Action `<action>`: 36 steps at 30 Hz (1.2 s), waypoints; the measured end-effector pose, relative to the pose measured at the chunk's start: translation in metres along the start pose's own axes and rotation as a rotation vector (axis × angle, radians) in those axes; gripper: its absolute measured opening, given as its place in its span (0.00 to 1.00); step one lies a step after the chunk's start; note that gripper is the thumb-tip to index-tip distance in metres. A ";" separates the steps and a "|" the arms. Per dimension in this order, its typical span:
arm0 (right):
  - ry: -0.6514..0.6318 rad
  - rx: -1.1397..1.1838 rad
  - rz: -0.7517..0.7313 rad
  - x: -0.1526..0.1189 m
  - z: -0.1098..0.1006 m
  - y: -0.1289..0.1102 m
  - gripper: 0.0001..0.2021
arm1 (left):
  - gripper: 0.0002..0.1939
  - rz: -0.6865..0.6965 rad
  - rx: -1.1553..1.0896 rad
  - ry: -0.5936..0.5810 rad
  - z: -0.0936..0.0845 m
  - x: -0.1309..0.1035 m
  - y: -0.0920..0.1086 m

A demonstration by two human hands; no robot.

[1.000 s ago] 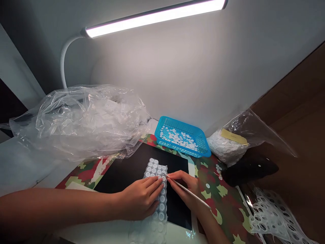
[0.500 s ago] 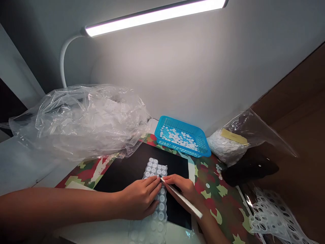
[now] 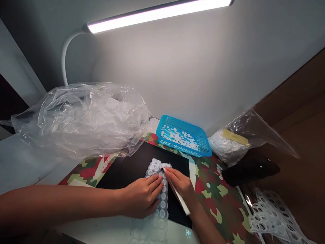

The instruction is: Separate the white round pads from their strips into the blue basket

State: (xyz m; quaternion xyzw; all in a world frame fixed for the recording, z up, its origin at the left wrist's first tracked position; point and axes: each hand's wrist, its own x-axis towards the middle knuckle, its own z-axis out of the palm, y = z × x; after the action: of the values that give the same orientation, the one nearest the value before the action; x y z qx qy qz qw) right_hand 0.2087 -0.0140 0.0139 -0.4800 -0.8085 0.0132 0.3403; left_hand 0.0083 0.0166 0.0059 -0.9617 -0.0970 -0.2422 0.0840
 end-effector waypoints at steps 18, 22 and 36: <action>0.046 0.507 0.411 0.007 -0.011 -0.002 0.05 | 0.24 -0.060 -0.137 0.033 0.004 -0.003 0.002; -0.038 0.463 0.278 0.008 -0.003 -0.010 0.04 | 0.22 -0.086 -0.098 0.015 0.003 -0.001 0.005; -0.101 0.188 0.055 0.001 0.001 -0.004 0.11 | 0.19 -0.069 -0.088 -0.012 0.006 -0.001 0.005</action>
State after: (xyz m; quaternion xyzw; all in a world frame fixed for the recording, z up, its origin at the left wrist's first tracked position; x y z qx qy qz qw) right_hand 0.2048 -0.0143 0.0149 -0.4665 -0.8064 0.1225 0.3420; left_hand 0.0112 0.0133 -0.0001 -0.9620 -0.1196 -0.2432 0.0326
